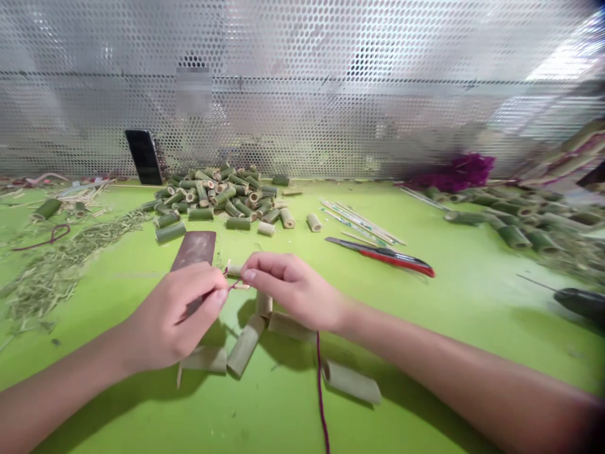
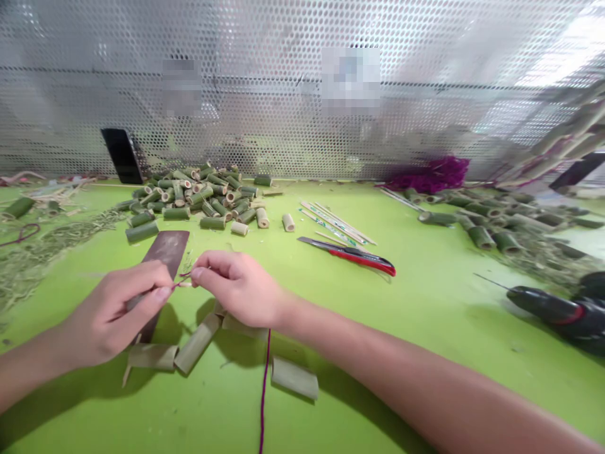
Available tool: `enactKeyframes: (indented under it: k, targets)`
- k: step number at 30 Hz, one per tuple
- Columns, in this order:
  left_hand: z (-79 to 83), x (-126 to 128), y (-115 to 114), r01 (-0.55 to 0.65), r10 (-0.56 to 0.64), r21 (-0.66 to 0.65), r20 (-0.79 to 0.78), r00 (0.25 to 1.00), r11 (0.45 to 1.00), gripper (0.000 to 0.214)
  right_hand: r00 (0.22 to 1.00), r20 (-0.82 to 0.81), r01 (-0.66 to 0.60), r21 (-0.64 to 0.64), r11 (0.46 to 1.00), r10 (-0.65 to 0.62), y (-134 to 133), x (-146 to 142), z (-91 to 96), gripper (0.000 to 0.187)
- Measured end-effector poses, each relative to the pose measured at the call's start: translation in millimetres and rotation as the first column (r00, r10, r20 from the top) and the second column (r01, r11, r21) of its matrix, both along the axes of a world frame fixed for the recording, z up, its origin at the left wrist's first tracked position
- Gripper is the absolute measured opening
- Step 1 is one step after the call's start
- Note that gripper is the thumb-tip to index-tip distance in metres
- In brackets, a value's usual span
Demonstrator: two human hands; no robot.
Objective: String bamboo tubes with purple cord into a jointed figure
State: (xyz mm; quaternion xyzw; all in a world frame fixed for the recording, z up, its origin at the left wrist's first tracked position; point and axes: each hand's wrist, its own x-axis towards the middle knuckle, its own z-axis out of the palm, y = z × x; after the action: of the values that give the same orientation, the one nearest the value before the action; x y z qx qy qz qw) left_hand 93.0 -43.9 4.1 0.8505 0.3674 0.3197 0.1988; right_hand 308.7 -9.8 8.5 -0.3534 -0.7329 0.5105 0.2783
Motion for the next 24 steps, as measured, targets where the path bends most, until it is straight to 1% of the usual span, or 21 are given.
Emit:
enactKeyframes:
  k: [2,4,6,8,10,13,16,18,20,22,24]
  targets:
    - [-1.4,0.3,0.6,-0.061,0.061,-0.011,0.020,0.998,0.998,0.031,0.998,-0.052,0.022,0.061,0.998,-0.019,0.1,0.8,1.6,0.024]
    - [-2.3,0.8,0.9,-0.089,0.090,-0.029,0.022,0.996,0.996,0.029,0.996,-0.084,0.037,0.108,0.993,-0.028,-2.0,0.8,2.1,0.027]
    - [-2.7,1.4,0.4,-0.095,0.095,-0.037,0.016,0.995,0.995,0.029,0.998,-0.051,0.032,0.114,0.993,-0.027,-5.9,-0.1,1.1,0.030]
    - [-2.4,1.9,-0.8,-0.098,0.099,-0.032,0.019,0.995,0.995,0.029,0.999,0.018,0.042,0.137,0.990,-0.045,-10.1,-1.6,-1.1,0.027]
    - [-1.6,2.4,-2.2,-0.109,0.110,-0.033,0.023,0.994,0.993,0.029,0.992,0.074,0.084,0.234,0.969,-0.103,-13.1,-3.2,-3.8,0.020]
    - [-0.6,3.2,-3.5,-0.107,0.109,-0.055,0.024,0.994,0.993,0.028,0.978,0.094,0.133,0.409,0.903,-0.186,-14.1,-4.4,-8.0,0.012]
    - [-1.9,4.1,-4.1,-0.094,0.095,-0.039,0.025,0.995,0.995,0.027,0.973,0.075,0.142,0.554,0.821,-0.219,-12.8,-3.6,-12.3,0.011]
    - [-4.2,4.4,-4.4,-0.086,0.085,0.013,0.021,0.996,0.996,0.025,0.972,0.067,0.128,0.652,0.747,-0.225,-11.7,-2.4,-15.1,0.012]
    - [-6.9,4.3,-4.8,-0.057,0.055,0.091,0.019,0.998,0.994,0.023,0.975,0.082,0.080,0.738,0.670,-0.207,-10.6,-1.2,-17.6,0.011]
    - [-9.2,4.1,-5.2,-0.016,0.015,0.165,0.007,1.000,0.986,0.021,0.979,0.094,0.032,0.804,0.594,-0.180,-9.5,-0.5,-19.5,0.011]
    - [-10.5,3.8,-5.2,0.009,-0.008,0.206,-0.004,1.000,0.978,0.019,0.984,0.095,0.000,0.846,0.534,-0.151,-8.9,-0.3,-20.7,0.012]
